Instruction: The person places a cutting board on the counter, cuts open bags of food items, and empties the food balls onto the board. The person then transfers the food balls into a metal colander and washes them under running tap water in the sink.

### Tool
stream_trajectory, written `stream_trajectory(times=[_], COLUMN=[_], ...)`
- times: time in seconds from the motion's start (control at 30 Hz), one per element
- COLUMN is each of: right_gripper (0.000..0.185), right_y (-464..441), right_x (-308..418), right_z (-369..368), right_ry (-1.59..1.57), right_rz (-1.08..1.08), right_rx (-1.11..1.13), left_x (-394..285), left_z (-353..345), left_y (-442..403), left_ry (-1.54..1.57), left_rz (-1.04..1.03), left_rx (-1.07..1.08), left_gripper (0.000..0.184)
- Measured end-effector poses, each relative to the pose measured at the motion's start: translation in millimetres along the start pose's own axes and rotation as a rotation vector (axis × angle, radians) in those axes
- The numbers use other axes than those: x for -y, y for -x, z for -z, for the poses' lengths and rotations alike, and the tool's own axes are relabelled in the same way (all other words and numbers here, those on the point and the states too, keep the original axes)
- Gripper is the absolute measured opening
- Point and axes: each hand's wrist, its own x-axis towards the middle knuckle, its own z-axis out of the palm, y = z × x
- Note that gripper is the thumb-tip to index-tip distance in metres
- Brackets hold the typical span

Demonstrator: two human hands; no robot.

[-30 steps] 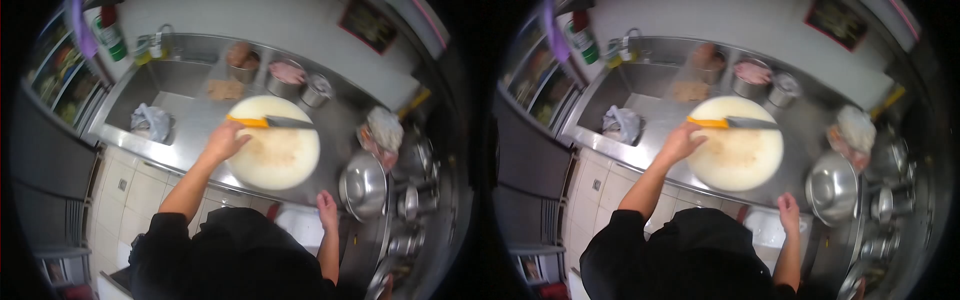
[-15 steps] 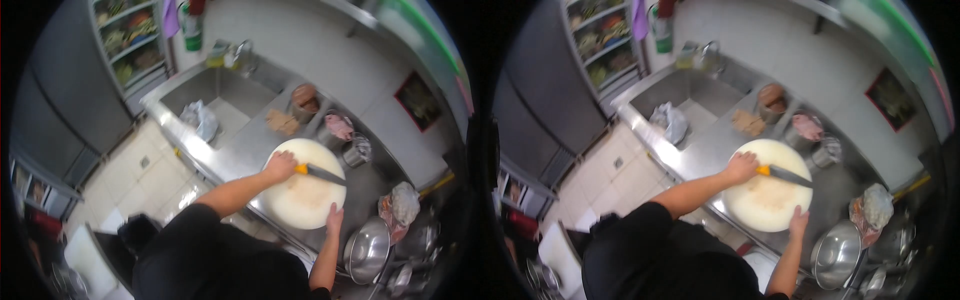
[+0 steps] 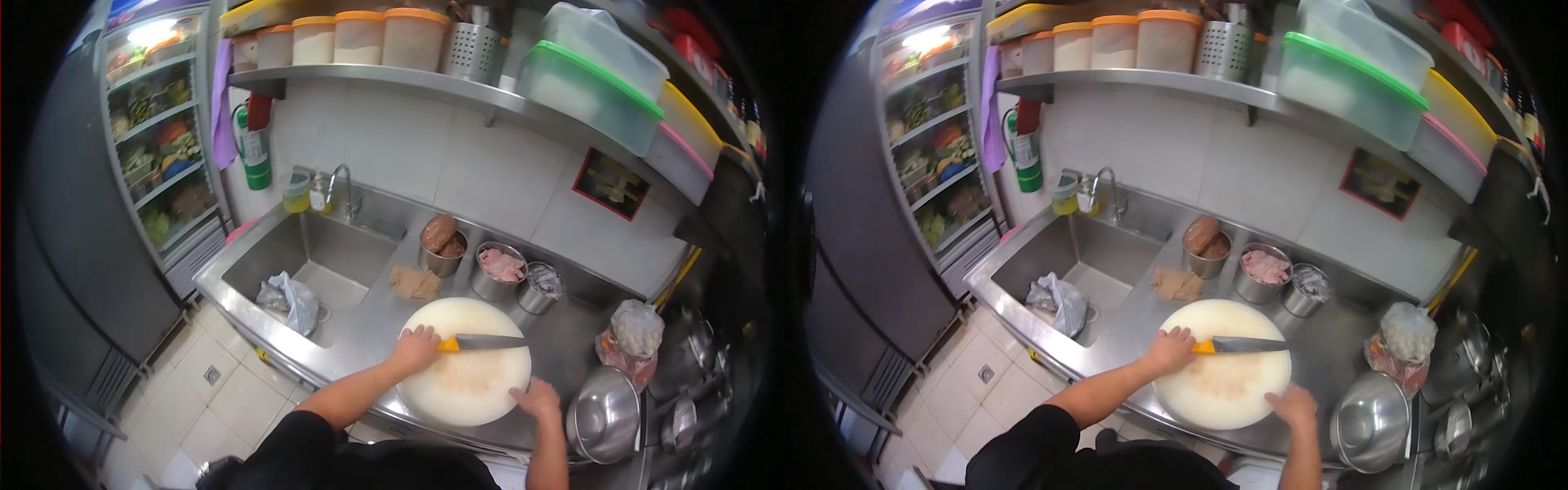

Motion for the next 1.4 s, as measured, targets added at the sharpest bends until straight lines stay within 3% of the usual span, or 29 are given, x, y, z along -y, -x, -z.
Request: stream_trajectory(times=[0.1, 0.3, 0.37, 0.43, 0.5, 0.63, 0.8, 1.07, 1.3, 1.4], right_gripper=[0.064, 0.054, 0.05, 0.046, 0.044, 0.041, 0.048, 0.048, 0.057, 0.071], right_y=[14.4, 20.9, 26.3, 17.5, 28.9, 36.9, 60.3, 15.4, -120.8, -170.9], right_x=[55.9, 170.3, 205.1, 219.3, 240.4, 233.9, 184.3, -7.3, -228.9, -289.1], right_z=[67.1, 167.3, 198.1, 221.5, 242.9, 274.4, 300.8, 314.3, 235.8, 190.7], right_ry=[-0.019, 0.122, 0.207, 0.269, 0.345, 0.409, 0.452, 0.312, 0.112, 0.044], right_rz=[0.18, 0.566, 0.474, 0.527, 0.386, 0.248, -0.017, -0.229, -0.347, -0.381], right_rx=[-0.13, -0.685, -0.692, -0.821, -0.858, -0.934, -0.857, -0.689, -0.435, -0.488], left_x=[6.4, 26.6, 33.0, 36.8, 41.8, 44.4, 39.2, 26.7, -1.4, -18.6], left_z=[12.1, 32.0, 28.7, 31.0, 36.3, 42.5, 43.5, 42.7, 28.9, 25.8], left_y=[-3.3, 2.0, 0.7, -3.3, -9.6, -13.4, -11.6, -23.0, -15.3, -19.7], left_ry=[0.036, 0.1, 0.097, 0.099, 0.12, 0.159, 0.103, 0.094, 0.14, 0.035], left_rz=[-0.048, -0.141, -0.181, -0.191, -0.192, -0.166, -0.197, -0.085, 0.104, 0.121], left_rx=[0.11, 0.232, 0.233, 0.247, 0.252, 0.364, 0.356, 0.391, 0.195, 0.164], left_gripper=[0.043, 0.05, 0.05, 0.05, 0.049, 0.046, 0.049, 0.049, 0.049, 0.049])
